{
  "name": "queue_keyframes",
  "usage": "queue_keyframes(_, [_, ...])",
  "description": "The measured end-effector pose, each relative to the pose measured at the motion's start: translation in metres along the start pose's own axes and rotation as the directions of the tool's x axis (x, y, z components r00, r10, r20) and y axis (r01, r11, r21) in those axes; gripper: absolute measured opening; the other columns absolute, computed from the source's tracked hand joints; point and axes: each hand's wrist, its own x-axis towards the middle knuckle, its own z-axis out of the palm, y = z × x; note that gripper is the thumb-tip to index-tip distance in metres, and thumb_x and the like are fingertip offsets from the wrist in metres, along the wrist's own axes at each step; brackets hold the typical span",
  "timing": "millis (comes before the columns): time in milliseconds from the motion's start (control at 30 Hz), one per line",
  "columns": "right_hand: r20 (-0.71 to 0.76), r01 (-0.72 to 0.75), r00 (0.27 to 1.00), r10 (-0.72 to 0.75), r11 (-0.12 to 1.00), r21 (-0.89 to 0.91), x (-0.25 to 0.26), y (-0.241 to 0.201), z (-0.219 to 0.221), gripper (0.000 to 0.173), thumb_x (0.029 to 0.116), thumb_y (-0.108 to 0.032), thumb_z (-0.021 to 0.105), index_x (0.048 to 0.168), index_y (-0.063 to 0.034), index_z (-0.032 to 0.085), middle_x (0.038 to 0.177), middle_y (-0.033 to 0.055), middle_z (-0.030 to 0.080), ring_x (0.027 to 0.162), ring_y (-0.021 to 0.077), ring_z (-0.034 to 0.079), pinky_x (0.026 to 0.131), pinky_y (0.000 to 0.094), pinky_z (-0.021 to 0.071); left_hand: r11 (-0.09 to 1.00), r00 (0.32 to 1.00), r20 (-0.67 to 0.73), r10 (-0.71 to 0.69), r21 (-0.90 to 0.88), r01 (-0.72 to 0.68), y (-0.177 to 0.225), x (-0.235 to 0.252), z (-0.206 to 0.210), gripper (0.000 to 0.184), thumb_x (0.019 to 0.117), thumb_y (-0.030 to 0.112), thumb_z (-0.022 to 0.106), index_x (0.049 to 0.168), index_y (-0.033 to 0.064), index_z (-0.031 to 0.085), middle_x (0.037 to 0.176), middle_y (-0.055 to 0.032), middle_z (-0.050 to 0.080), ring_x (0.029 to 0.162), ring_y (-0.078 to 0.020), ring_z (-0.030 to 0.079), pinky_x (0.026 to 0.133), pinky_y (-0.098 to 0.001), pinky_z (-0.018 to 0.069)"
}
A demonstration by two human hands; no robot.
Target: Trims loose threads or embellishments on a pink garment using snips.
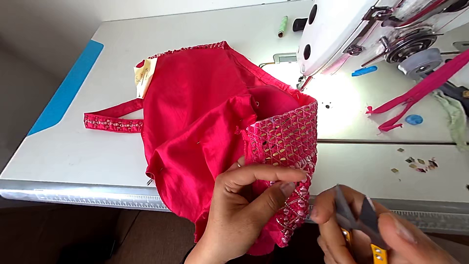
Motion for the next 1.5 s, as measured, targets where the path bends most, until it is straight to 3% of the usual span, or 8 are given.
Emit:
queue_keyframes(100, [-0.059,0.018,0.998,-0.016,1.000,0.023,-0.002,-0.006,-0.005,0.044,0.1058,-0.051,0.045,0.117,-0.0144,0.066,0.074,-0.0103,0.060,0.053,-0.0029,0.052,0.045,0.0135,0.0425,1.000,1.000,0.001,-0.002,0.031,0.002,0.000,0.000,-0.001,0.017,0.0968,0.005,0.066,0.105,0.0103,0.079,0.093,-0.0013,0.075,0.084,-0.0028,0.068,0.079,-0.0196,0.0560])
queue_keyframes(267, [-0.086,0.041,0.996,-0.040,0.999,0.016,-0.006,-0.011,-0.013,0.044,0.1053,-0.052,0.045,0.116,-0.0152,0.066,0.076,-0.0089,0.064,0.053,-0.0022,0.054,0.045,0.0137,0.0440,0.999,0.999,-0.008,-0.041,-0.007,0.041,0.002,0.001,0.000,0.024,0.0991,0.003,0.061,0.117,0.0095,0.076,0.100,-0.0050,0.075,0.084,-0.0050,0.069,0.078,-0.0213,0.0578])
queue_keyframes(433, [-0.105,0.041,0.994,-0.036,0.998,0.045,-0.008,-0.014,-0.015,0.043,0.1044,-0.051,0.048,0.116,-0.0148,0.067,0.076,-0.0076,0.065,0.052,-0.0012,0.056,0.045,0.0142,0.0452,0.997,0.999,-0.008,-0.044,-0.061,0.043,0.002,0.001,0.000,0.025,0.0950,0.004,0.068,0.118,0.0087,0.076,0.104,-0.0061,0.075,0.088,-0.0063,0.070,0.080,-0.0225,0.0588])
queue_keyframes(600, [-0.115,0.056,0.992,-0.049,0.997,0.052,-0.009,-0.015,-0.017,0.042,0.1049,-0.050,0.047,0.116,-0.0149,0.066,0.077,-0.0069,0.065,0.053,-0.0013,0.056,0.044,0.0136,0.0452,0.997,0.997,-0.036,-0.070,-0.018,0.069,0.005,0.001,0.003,0.030,0.0890,0.002,0.075,0.118,0.0088,0.076,0.105,-0.0078,0.076,0.089,-0.0090,0.072,0.080,-0.0239,0.0602])
queue_keyframes(967, [-0.092,0.034,0.995,-0.030,0.999,0.034,-0.008,-0.012,-0.015,0.044,0.1048,-0.052,0.046,0.116,-0.0148,0.067,0.076,-0.0090,0.063,0.053,-0.0022,0.054,0.045,0.0134,0.0442,0.997,0.996,-0.044,-0.082,0.012,0.082,0.005,0.001,0.003,0.029,0.0897,0.000,0.071,0.117,0.0100,0.075,0.105,-0.0065,0.074,0.089,-0.0090,0.072,0.079,-0.0231,0.0603])
queue_keyframes(1233, [0.031,0.008,0.999,-0.007,1.000,-0.024,0.001,0.007,0.007,0.038,0.1100,-0.044,0.040,0.115,-0.0133,0.062,0.073,-0.0127,0.055,0.057,-0.0057,0.049,0.048,0.0115,0.0394,0.993,0.993,-0.073,-0.096,-0.069,0.091,0.008,0.000,0.009,0.024,0.0920,0.001,0.071,0.115,0.0071,0.075,0.102,-0.0069,0.075,0.086,-0.0080,0.072,0.076,-0.0226,0.0612])
queue_keyframes(1500, [0.015,-0.011,1.000,0.009,0.993,0.114,0.006,0.019,0.012,0.040,0.1105,-0.042,0.037,0.114,-0.0101,0.062,0.076,-0.0089,0.060,0.058,-0.0034,0.053,0.047,0.0125,0.0417,0.993,0.992,-0.094,-0.088,-0.083,0.081,0.005,0.000,0.009,0.021,0.0937,0.002,0.068,0.113,0.0076,0.076,0.100,-0.0054,0.075,0.083,-0.0055,0.071,0.074,-0.0206,0.0599])
